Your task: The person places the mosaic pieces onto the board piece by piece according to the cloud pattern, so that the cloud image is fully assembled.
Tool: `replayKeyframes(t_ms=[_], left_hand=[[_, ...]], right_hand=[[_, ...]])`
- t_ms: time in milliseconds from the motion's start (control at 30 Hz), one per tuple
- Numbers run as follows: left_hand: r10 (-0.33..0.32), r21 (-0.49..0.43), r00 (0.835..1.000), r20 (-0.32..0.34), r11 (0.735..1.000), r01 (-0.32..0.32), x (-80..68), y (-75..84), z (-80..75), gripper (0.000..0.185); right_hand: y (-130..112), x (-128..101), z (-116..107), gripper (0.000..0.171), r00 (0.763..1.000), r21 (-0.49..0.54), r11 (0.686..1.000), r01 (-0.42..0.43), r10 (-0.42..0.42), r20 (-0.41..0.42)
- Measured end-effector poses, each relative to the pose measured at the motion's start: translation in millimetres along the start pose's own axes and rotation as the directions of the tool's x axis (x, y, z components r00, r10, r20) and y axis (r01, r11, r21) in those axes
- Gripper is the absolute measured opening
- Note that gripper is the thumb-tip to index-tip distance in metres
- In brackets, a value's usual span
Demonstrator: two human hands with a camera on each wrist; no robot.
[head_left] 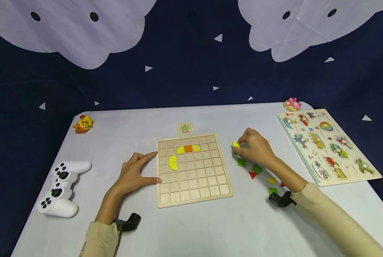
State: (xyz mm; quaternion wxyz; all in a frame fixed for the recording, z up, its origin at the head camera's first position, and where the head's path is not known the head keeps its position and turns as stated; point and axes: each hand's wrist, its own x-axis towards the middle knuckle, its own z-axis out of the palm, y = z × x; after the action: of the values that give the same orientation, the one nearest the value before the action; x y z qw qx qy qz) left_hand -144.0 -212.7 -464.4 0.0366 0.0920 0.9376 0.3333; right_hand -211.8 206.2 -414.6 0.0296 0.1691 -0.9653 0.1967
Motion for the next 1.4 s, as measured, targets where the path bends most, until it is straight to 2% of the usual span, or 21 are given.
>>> replayKeyframes(t_ms=[567, 900, 1100, 1233, 1400], left_hand=[[0.002, 0.003, 1.0, -0.004, 1.0, -0.002, 0.4, -0.3, 0.3, 0.099], [0.001, -0.004, 1.0, -0.003, 1.0, -0.001, -0.2, 0.0, -0.5, 0.099], [-0.001, 0.001, 1.0, 0.001, 1.0, 0.001, -0.4, -0.5, 0.2, 0.099], [-0.001, 0.002, 1.0, 0.0, 1.0, 0.001, -0.6, -0.5, -0.1, 0.099], [0.001, 0.009, 1.0, -0.003, 1.0, -0.001, -0.3, -0.2, -0.2, 0.099]], right_hand=[[-49, 9, 25, 0.027, 0.992, 0.052, 0.991, 0.121, -0.122, 0.022], [-63, 15, 36, 0.017, 0.987, 0.051, 0.986, 0.156, -0.158, 0.032], [-69, 18, 42, 0.02, 0.98, 0.041, 0.98, 0.193, -0.194, 0.041], [-73, 19, 45, 0.021, 0.98, 0.023, 0.98, 0.198, -0.199, 0.03], [-79, 21, 46, 0.019, 0.988, 0.037, 0.988, 0.147, -0.148, 0.039]])
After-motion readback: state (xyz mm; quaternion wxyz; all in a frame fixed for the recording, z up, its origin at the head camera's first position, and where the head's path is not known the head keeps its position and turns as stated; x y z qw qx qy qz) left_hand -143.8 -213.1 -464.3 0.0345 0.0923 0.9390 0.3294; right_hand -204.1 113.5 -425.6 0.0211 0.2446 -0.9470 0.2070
